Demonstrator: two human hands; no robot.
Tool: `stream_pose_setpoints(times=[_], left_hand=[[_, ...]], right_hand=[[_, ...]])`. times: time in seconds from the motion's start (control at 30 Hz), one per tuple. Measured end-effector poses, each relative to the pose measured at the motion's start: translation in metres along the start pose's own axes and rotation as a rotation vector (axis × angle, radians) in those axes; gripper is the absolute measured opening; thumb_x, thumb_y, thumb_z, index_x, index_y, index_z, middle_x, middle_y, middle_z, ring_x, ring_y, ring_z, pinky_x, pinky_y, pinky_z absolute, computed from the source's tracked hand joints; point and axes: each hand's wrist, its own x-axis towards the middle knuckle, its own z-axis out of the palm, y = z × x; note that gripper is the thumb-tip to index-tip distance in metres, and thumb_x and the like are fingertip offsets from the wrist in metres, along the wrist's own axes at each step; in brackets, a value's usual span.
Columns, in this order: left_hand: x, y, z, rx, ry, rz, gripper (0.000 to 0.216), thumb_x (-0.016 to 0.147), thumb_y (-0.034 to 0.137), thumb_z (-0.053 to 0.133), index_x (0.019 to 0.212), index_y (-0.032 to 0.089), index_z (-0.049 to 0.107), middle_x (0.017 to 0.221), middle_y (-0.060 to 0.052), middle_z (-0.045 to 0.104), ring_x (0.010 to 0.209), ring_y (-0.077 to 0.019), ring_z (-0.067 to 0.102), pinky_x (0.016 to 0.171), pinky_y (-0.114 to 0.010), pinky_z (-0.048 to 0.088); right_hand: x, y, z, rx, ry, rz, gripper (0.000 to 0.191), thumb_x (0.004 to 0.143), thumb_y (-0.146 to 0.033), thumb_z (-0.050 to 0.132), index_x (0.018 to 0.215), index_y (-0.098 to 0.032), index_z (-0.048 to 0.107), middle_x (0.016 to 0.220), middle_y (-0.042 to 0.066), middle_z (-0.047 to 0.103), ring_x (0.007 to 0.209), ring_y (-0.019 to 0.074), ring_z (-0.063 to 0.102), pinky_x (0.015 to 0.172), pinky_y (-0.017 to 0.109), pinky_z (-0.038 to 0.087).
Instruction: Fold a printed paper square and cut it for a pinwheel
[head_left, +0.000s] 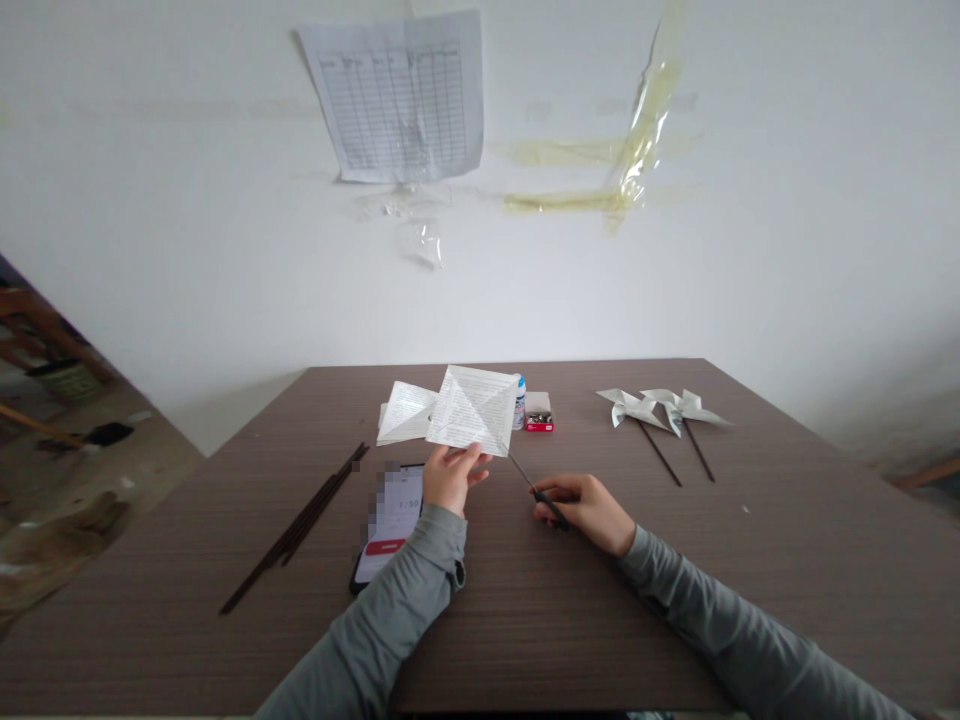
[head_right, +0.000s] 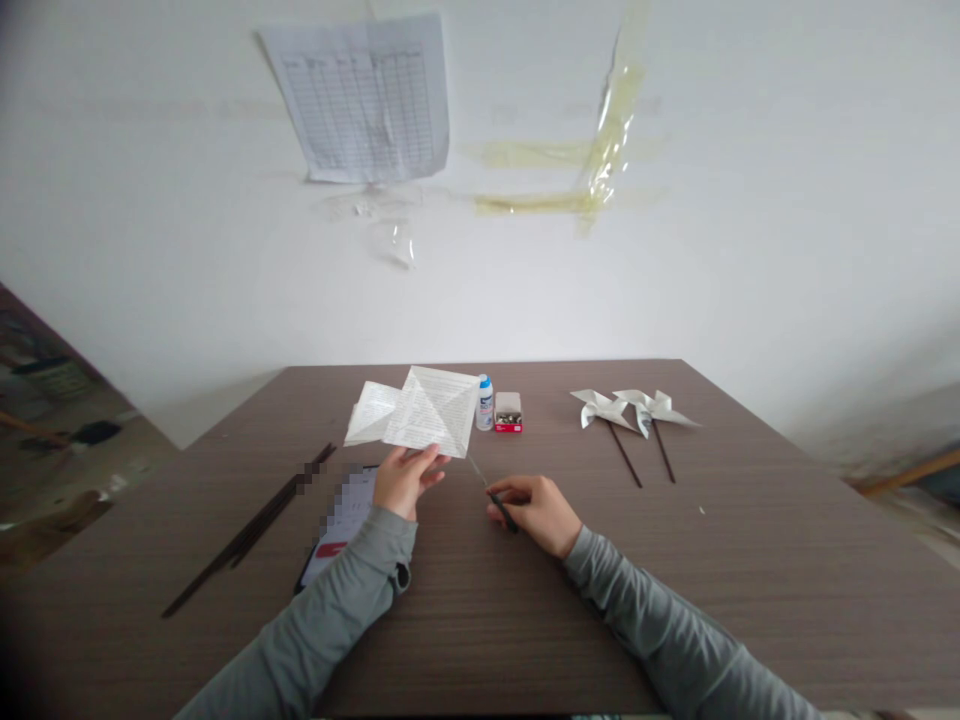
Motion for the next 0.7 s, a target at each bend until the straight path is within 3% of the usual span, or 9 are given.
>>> stream_pose_setpoints(times=[0.7], left_hand=[[0.0084,-0.0084,-0.0068,-0.032,0.011,0.026,0.035,0.086,0.000,0.109,0.101,0.019,0.084,0.097,-0.006,0.097,0.085,-0.0240,0.097,0.064,-0.022,0.068]], right_hand=[[-0.0018,-0.0044,0.0027,0.028,-0.009,0.020,0.066,0.067,-0.073,0.116,0.107,-0.023,0.097,0.084,0.007,0.093,0.072,0.0257,0.079,0.072,0.042,0.067]])
